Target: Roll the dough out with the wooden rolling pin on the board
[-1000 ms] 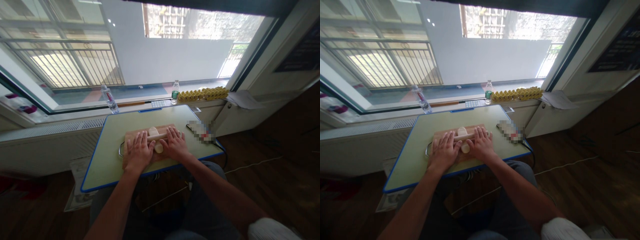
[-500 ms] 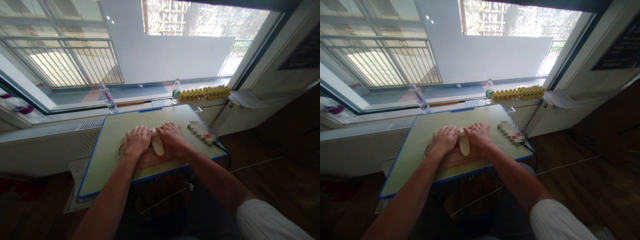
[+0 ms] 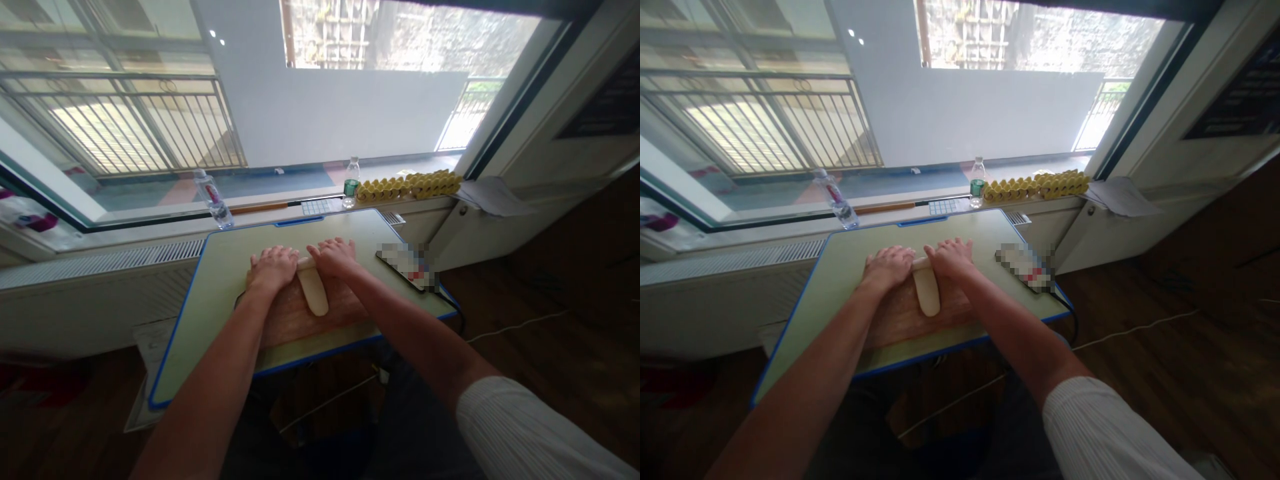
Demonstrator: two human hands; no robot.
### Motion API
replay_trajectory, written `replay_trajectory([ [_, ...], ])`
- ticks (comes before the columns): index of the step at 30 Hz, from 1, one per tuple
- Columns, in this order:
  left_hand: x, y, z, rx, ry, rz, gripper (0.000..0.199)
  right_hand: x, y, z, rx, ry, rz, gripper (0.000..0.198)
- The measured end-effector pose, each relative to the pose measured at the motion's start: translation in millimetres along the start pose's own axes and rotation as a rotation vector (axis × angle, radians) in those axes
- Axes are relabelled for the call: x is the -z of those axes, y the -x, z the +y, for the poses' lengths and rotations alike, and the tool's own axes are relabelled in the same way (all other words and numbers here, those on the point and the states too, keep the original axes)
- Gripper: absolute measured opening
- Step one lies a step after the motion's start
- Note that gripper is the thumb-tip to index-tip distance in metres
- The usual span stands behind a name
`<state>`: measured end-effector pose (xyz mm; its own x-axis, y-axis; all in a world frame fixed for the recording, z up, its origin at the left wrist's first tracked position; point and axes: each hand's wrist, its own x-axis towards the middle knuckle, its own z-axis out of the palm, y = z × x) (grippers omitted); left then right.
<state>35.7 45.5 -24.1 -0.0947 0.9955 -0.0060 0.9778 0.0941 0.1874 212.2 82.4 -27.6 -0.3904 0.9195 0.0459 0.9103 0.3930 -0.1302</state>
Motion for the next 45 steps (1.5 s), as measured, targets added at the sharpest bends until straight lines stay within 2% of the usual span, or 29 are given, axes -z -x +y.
replay_trajectory([
  [3, 0.8, -0.4, 1.1, -0.006, 0.001, 0.002, 0.061, -1.8, -0.5, 0.4, -0.031, 0.014, 0.017, 0.046],
  [6, 1.2, 5.5, 3.5, -0.002, 0.001, 0.016, 0.061, -5.6, 3.5, 0.6, -0.044, 0.024, 0.076, 0.053],
  [10, 0.5, 21.1, 7.1, -0.012, -0.004, 0.048, 0.060, -7.8, 17.0, 0.1, -0.004, 0.033, 0.117, 0.054],
  [13, -3.7, 42.9, 10.0, -0.050, -0.009, 0.084, 0.061, -10.6, 36.9, -0.7, -0.006, 0.003, 0.162, 0.054],
  [18, -19.7, 96.4, 16.4, -0.082, -0.014, 0.181, 0.067, -24.5, 87.0, -1.4, -0.029, -0.087, 0.309, 0.058],
  [23, -27.3, 126.9, 22.5, -0.077, 0.007, 0.214, 0.068, -32.3, 119.9, -1.2, -0.046, -0.120, 0.309, 0.059],
  [31, -17.4, 128.5, 24.8, -0.091, 0.041, 0.142, 0.068, -34.4, 122.0, 5.2, -0.044, -0.091, 0.264, 0.069],
  [39, -20.9, 124.2, 23.8, -0.090, 0.041, 0.177, 0.069, -34.9, 121.1, 7.1, -0.019, -0.072, 0.252, 0.070],
  [45, -22.6, 113.8, 19.7, -0.117, 0.051, 0.179, 0.068, -32.7, 117.9, 3.1, -0.061, -0.101, 0.247, 0.069],
])
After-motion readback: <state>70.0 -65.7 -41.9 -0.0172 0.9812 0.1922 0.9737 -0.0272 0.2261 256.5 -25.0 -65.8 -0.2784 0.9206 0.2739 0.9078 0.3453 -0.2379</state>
